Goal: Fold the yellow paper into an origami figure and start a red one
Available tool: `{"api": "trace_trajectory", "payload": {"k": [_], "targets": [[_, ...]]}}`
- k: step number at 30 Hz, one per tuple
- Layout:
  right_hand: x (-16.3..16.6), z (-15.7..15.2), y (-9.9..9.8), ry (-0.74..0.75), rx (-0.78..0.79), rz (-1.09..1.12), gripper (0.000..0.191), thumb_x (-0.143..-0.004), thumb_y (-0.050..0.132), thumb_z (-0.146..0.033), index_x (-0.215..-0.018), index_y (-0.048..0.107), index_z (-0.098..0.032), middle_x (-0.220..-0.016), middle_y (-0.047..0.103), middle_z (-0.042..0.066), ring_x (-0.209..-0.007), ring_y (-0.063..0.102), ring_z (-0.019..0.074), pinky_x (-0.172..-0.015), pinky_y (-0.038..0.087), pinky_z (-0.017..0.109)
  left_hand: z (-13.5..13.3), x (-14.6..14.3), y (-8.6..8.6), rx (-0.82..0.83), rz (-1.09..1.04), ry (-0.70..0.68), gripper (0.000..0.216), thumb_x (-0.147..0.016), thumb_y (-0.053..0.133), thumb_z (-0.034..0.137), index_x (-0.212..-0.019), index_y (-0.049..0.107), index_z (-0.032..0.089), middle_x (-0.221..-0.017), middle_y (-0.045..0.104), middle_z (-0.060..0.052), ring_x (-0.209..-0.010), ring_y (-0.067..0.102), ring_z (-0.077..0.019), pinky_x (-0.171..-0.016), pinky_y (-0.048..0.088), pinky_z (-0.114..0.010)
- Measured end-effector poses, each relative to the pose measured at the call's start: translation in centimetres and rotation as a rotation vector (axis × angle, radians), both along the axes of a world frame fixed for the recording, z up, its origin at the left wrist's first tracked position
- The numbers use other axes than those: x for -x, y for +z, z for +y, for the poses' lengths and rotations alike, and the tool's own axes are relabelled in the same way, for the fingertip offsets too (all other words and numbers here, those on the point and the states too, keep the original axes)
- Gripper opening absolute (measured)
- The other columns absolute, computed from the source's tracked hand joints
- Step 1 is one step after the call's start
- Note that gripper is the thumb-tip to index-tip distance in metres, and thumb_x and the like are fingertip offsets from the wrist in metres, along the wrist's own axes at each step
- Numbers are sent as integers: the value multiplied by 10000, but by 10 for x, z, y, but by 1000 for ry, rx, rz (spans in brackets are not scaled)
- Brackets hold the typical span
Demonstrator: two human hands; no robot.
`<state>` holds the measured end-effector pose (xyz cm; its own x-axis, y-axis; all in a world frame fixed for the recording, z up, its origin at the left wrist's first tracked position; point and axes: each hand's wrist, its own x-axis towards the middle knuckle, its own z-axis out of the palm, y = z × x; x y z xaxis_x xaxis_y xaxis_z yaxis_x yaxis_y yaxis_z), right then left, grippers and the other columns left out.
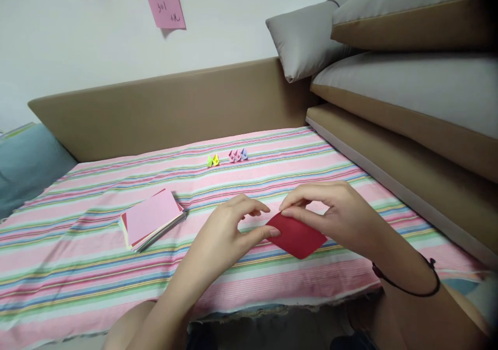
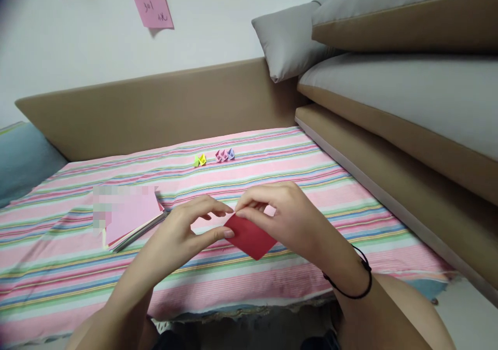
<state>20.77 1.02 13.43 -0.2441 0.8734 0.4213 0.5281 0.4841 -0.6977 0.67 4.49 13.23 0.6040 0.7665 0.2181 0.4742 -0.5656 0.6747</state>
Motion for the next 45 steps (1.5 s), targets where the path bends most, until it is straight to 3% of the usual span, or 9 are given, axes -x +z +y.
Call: {"api": "trace_trajectory", "payload": {"k": [6, 11, 13, 17, 23, 27, 30, 37, 45], "targets": [[6, 4, -6, 63, 147, 133, 101, -869, 567, -227, -900, 663, -227, -766, 713, -20, -699, 646, 123, -622, 468, 228, -2, -8, -2, 261, -220, 20, 148, -815, 627, 240, -687, 644, 167, -657, 646, -5, -627, 574, -129, -599, 444, -230], [2, 10, -11, 18, 261, 542, 523, -770, 705, -354, -1228, 499, -210, -1019, 696, 71, -885, 673, 176, -689, 529, 262, 2, -10, -6, 323, -546, 169, 230, -770, 695, 266, -612, 568, 156, -589, 547, 28, -561, 481, -83, -540, 387, -198], [6, 11, -13, -16, 274, 622, 497, -739, 734, -342, -1172, 528, -213, -1018, 691, 68, -885, 677, 179, -693, 542, 266, 2, -10, -7, 309, -639, 217, 237, -760, 706, 273, -606, 566, 158, -596, 536, 32, -572, 474, -83, -549, 386, -199], [19, 8, -15, -48, 255, 714, 150, -780, 688, -313, -860, 615, -210, -822, 700, 22, -798, 688, 165, -635, 554, 239, 0, -12, -8, 295, -701, 244, 248, -746, 716, 274, -588, 562, 162, -607, 538, 30, -600, 484, -91, -583, 403, -205], [21, -1, -11, -111, 160, 606, 66, -787, 682, -258, -774, 632, -217, -744, 702, 2, -707, 688, 154, -578, 559, 215, -1, -9, -4, 380, -654, 164, 150, -763, 706, 288, -728, 611, 178, -680, 598, 15, -645, 545, -108, -586, 439, -205], [21, -9, -4, -87, 104, 426, 10, -804, 663, -228, -810, 670, -222, -771, 712, -13, -719, 686, 143, -635, 568, 221, -6, -7, 0, 243, -597, 108, 224, -753, 729, 241, -974, 701, 219, -856, 696, -21, -800, 628, -142, -701, 500, -224], [24, -15, 0, -110, 50, 311, 64, -811, 640, -179, -813, 686, -224, -790, 724, -12, -730, 686, 146, -682, 571, 247, -14, -7, 1, 79, -535, 147, 192, -769, 718, 228, -958, 742, 253, -867, 723, -21, -802, 639, -145, -697, 502, -226], [30, -23, 0, -152, 27, 480, 272, -823, 647, -216, -1089, 600, -250, -864, 738, -5, -816, 702, 153, -671, 579, 225, -25, -9, 1, 0, -573, 252, 203, -787, 703, 210, -947, 753, 324, -827, 713, 8, -740, 608, -126, -623, 490, -218], [32, -25, -3, -211, -51, 493, 261, -811, 680, -220, -1053, 622, -298, -962, 733, -36, -866, 690, 119, -761, 561, 190, -26, -8, 1, -157, -584, 227, 272, -769, 713, 147, -967, 744, 330, -832, 704, 18, -738, 609, -106, -602, 501, -195]]}}
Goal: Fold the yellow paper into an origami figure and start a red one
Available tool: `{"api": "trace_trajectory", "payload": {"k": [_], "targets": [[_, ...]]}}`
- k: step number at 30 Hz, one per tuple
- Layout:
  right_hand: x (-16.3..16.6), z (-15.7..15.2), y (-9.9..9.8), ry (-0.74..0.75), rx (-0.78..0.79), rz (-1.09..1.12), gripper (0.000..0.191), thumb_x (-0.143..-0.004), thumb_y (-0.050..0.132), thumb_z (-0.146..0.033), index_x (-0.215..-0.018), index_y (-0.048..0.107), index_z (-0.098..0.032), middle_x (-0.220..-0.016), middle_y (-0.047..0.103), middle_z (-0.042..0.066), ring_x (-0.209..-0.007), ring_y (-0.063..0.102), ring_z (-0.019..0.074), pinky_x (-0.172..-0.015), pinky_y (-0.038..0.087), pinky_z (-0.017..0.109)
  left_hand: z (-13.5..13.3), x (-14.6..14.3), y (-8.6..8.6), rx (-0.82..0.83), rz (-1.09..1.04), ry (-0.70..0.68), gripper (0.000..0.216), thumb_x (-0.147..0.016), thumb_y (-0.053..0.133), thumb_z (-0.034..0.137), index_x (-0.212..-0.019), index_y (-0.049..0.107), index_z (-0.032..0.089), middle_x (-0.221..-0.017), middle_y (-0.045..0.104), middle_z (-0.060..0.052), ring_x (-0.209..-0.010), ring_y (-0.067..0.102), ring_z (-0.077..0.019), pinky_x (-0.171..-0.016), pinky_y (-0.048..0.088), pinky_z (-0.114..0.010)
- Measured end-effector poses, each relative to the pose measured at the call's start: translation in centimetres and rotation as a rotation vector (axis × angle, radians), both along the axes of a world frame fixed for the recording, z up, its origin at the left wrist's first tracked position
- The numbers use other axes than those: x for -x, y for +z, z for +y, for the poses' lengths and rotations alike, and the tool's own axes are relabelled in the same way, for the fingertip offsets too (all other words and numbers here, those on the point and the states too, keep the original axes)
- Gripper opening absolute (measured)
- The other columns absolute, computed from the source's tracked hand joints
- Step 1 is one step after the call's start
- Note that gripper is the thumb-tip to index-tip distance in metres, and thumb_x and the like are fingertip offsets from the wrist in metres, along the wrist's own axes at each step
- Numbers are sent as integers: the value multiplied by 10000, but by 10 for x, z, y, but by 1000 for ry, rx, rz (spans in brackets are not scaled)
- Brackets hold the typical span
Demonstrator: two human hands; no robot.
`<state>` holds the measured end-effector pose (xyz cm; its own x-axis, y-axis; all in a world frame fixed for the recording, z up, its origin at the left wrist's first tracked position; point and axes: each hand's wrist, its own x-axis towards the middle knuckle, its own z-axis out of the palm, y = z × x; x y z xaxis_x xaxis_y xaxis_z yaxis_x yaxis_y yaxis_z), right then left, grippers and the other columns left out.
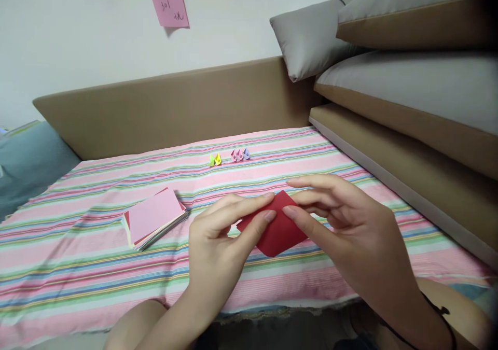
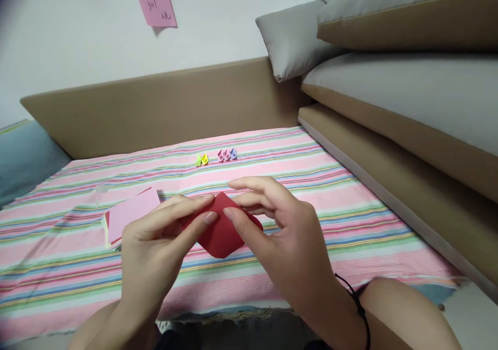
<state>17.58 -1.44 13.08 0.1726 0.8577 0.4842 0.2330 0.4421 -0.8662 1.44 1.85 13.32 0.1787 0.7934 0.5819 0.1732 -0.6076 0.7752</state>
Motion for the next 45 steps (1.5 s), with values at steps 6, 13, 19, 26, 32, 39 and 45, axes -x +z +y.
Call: {"api": "trace_trajectory", "payload": {"k": [6, 13, 19, 26, 32, 39, 45], "targets": [[0, -2, -1, 7, 1, 15, 239, -802, 693, -225, -1019, 638, -309, -1031, 728, -49, -886, 690, 104, -773, 555, 160, -1, 0, 1, -24, 11, -5, 286, -779, 701, 133, -974, 738, 340, -804, 694, 36, -734, 597, -89, -601, 493, -177], [2, -4, 5, -12, -21, -2, 189, -814, 675, -202, -977, 684, -295, -902, 743, -48, -818, 694, 99, -698, 552, 139, -2, 1, 1, -55, 41, -3, 298, -784, 694, 119, -976, 724, 346, -835, 702, 54, -749, 594, -82, -610, 490, -166], [2, -5, 9, -41, -23, -14, 84, -821, 657, -190, -816, 702, -261, -781, 728, -59, -692, 670, 73, -618, 525, 111, -3, 1, 2, -65, 76, -11, 293, -787, 687, 115, -976, 720, 336, -839, 701, 53, -739, 589, -77, -612, 491, -156], [3, -5, 10, -38, 11, 15, 64, -812, 663, -205, -788, 704, -248, -744, 723, -54, -657, 662, 73, -579, 515, 108, -5, 0, 3, -7, 65, -25, 279, -796, 681, 133, -965, 722, 351, -844, 704, 60, -738, 614, -76, -623, 509, -155], [2, -3, 8, -6, 43, 37, 59, -814, 656, -203, -793, 699, -238, -747, 721, -47, -648, 658, 78, -581, 517, 127, -5, -2, 3, 124, -5, -37, 203, -793, 687, 168, -918, 729, 323, -851, 714, 47, -745, 635, -90, -641, 526, -162], [-4, 2, 9, 81, 64, -112, 116, -821, 620, -143, -758, 685, -215, -727, 705, -47, -670, 632, 74, -615, 492, 135, 0, -2, 7, 286, 6, -144, 62, -822, 658, 207, -860, 698, 235, -795, 706, 22, -705, 635, -86, -633, 511, -150], [-4, 6, 7, 136, 160, -101, 91, -827, 606, -185, -780, 681, -208, -741, 697, -17, -685, 638, 113, -621, 507, 193, 6, -3, 3, 344, -19, -160, 65, -816, 660, 214, -764, 687, 185, -723, 688, -2, -657, 634, -106, -572, 491, -173]]}}
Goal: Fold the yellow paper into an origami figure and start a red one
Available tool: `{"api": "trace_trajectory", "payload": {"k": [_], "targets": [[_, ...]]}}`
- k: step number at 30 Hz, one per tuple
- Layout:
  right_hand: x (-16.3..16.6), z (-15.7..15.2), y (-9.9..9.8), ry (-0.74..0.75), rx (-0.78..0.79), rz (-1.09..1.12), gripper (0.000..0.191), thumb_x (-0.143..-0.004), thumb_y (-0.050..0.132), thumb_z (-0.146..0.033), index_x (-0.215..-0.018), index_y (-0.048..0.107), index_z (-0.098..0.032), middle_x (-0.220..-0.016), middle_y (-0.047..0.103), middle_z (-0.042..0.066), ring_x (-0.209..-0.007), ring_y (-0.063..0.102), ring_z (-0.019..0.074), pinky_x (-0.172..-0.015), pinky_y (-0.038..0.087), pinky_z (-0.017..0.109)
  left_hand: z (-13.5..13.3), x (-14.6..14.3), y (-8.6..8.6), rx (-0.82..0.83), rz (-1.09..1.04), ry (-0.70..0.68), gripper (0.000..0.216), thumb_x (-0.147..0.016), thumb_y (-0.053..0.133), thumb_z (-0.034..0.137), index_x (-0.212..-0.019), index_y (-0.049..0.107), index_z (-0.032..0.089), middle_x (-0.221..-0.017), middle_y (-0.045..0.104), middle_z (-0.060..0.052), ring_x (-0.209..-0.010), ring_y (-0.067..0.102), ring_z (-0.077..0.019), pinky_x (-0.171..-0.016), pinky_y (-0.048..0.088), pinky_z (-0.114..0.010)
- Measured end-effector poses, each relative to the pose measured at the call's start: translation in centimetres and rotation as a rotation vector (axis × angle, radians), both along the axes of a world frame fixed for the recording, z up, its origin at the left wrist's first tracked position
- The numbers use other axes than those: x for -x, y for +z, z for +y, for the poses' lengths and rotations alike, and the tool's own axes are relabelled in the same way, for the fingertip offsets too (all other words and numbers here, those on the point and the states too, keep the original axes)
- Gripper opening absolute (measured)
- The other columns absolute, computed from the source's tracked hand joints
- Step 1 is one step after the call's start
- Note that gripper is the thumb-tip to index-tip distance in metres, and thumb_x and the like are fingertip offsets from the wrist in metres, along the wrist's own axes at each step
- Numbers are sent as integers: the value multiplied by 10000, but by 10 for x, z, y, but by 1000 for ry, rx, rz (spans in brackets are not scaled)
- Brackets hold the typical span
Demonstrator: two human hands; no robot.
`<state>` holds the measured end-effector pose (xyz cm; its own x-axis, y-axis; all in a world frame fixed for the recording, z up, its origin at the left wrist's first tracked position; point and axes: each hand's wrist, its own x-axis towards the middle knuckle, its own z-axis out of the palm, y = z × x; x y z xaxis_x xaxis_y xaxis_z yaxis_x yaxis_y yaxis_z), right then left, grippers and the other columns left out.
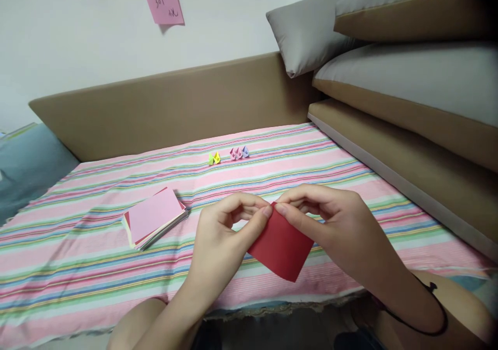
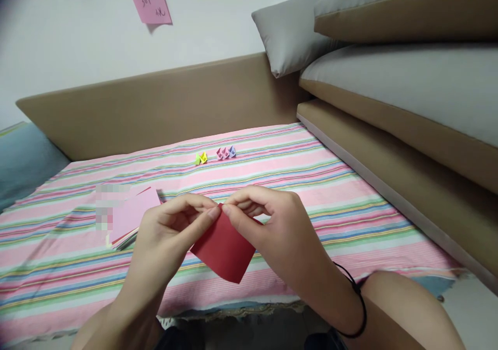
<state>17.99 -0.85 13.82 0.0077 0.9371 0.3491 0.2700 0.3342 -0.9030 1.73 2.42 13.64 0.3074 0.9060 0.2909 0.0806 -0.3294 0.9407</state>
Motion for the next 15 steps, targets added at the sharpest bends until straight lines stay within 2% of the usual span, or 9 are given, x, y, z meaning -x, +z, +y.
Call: {"api": "trace_trajectory", "payload": {"k": [5, 15], "targets": [[0, 9, -9, 50, 101, 167, 112, -819, 627, -298, -831, 656, -191, -814, 699, 27, -744, 653, 159, -614, 523, 242, 4, -4, -5, -25, -95, 82, 50, -798, 677, 207, -759, 673, 176, -712, 675, -4, -651, 617, -100, -587, 491, -171], [-5, 9, -6, 81, 74, 13, 112, -834, 589, -225, -769, 675, -196, -752, 683, -3, -693, 613, 125, -593, 477, 215, 8, -1, -6, 29, -67, -11, 42, -788, 691, 202, -752, 683, 183, -739, 676, 2, -670, 610, -95, -604, 496, -172]]}}
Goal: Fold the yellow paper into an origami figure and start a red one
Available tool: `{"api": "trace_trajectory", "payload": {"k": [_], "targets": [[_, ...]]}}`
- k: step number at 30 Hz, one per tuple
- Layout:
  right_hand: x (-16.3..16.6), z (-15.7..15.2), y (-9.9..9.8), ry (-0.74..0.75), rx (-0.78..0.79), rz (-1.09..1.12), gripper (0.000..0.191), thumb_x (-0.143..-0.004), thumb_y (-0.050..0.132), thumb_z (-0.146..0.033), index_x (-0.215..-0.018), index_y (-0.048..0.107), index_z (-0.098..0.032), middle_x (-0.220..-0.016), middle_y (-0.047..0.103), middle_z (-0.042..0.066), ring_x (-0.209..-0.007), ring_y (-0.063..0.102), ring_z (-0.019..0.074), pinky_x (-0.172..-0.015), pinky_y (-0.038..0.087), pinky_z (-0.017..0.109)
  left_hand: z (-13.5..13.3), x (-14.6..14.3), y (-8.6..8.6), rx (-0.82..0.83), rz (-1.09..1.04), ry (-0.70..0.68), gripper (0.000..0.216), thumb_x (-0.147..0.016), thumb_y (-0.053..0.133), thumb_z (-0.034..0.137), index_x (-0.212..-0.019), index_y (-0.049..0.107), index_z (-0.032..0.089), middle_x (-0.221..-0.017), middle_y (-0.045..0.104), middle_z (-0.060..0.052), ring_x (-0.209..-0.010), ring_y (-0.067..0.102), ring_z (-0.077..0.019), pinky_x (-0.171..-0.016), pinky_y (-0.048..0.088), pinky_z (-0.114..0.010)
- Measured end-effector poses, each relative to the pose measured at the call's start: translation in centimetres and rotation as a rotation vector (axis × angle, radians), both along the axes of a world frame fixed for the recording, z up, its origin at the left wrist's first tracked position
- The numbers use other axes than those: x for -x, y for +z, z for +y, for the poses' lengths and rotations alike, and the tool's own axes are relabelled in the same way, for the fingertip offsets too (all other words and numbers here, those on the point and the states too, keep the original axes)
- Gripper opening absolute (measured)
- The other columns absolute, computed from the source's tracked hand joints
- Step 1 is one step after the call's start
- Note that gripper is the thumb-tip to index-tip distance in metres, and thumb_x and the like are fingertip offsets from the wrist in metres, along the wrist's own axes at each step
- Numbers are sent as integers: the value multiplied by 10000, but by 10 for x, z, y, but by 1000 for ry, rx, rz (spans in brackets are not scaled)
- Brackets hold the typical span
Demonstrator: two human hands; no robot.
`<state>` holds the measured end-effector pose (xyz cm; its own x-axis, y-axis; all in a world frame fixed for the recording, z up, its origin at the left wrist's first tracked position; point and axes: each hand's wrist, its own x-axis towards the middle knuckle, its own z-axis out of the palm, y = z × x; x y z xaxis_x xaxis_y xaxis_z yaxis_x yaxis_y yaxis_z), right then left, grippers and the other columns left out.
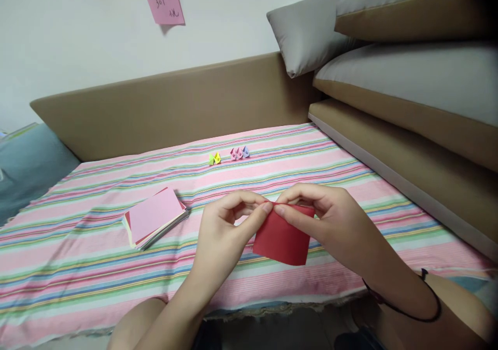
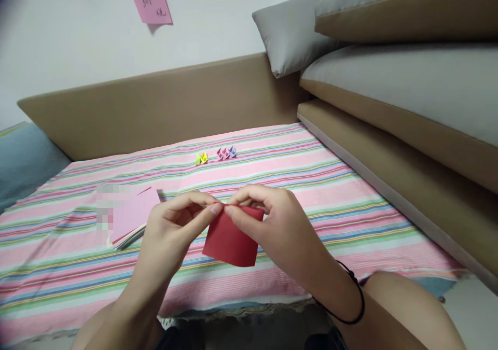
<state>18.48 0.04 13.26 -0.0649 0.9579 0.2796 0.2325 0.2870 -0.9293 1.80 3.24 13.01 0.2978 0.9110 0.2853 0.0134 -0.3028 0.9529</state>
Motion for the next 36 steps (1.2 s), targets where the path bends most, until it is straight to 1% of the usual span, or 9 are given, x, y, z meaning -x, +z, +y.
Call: {"api": "trace_trajectory", "payload": {"k": [4, 9, 11, 14, 19, 22, 28, 32, 36], "targets": [[0, 0, -1, -37, -14, -5, 100, -824, 608, -243, -774, 680, -195, -764, 688, 4, -695, 620, 131, -586, 480, 219, -2, 0, 0, -76, 18, 41, 33, -794, 687, 189, -765, 703, 191, -767, 701, -5, -720, 643, -113, -648, 517, -188], [0, 2, -1, 21, 107, 251, 147, -783, 682, -341, -831, 659, -204, -788, 697, 11, -675, 643, 135, -563, 518, 222, -4, 0, -1, -266, 21, 173, 41, -787, 692, 173, -775, 707, 210, -761, 699, -3, -736, 642, -133, -667, 523, -225], [0, 2, -2, 30, 101, 328, 145, -761, 710, -331, -835, 660, -217, -785, 699, -3, -689, 654, 127, -585, 532, 211, -4, 1, -1, -336, 7, 214, 64, -787, 689, 159, -779, 705, 221, -761, 695, 3, -746, 635, -133, -682, 517, -234], [1, 4, -4, -1, 36, 372, 115, -746, 728, -304, -814, 673, -230, -803, 709, -7, -725, 674, 132, -619, 551, 213, -4, 1, -2, -396, -6, 251, 78, -790, 683, 152, -784, 705, 227, -755, 691, 6, -744, 630, -135, -684, 514, -246], [-2, 4, -7, -111, -8, 319, 136, -722, 750, -339, -779, 708, -223, -720, 711, 4, -649, 672, 154, -565, 557, 247, -4, 1, -2, -362, -14, 287, 38, -780, 699, 181, -779, 714, 215, -747, 698, -2, -731, 644, -139, -665, 531, -244], [-4, 3, -6, -115, 4, 289, 128, -733, 740, -356, -791, 736, -242, -719, 723, 0, -646, 675, 159, -570, 560, 258, -2, 0, -2, -316, -39, 290, 30, -770, 710, 184, -768, 716, 214, -739, 704, 5, -714, 651, -128, -646, 534, -221], [-7, 3, -2, -136, 16, 222, 132, -754, 727, -333, -859, 771, -267, -779, 751, 14, -737, 705, 191, -644, 589, 283, -1, 1, -2, -269, -62, 290, 41, -759, 717, 179, -758, 724, 220, -739, 717, 13, -713, 659, -121, -653, 534, -205], [-8, 4, -2, -159, -8, 199, 120, -764, 721, -316, -871, 770, -297, -860, 758, 5, -870, 705, 201, -753, 590, 289, 0, 2, -4, -251, -48, 309, 13, -753, 724, 209, -764, 730, 209, -742, 720, -2, -707, 665, -138, -644, 545, -226], [-8, 3, -4, -148, -29, 150, 139, -806, 675, -358, -892, 768, -302, -893, 756, 7, -905, 697, 214, -763, 586, 314, 1, 2, -3, -231, -55, 312, 27, -746, 731, 220, -759, 726, 197, -725, 713, -9, -684, 663, -139, -621, 550, -228]]}}
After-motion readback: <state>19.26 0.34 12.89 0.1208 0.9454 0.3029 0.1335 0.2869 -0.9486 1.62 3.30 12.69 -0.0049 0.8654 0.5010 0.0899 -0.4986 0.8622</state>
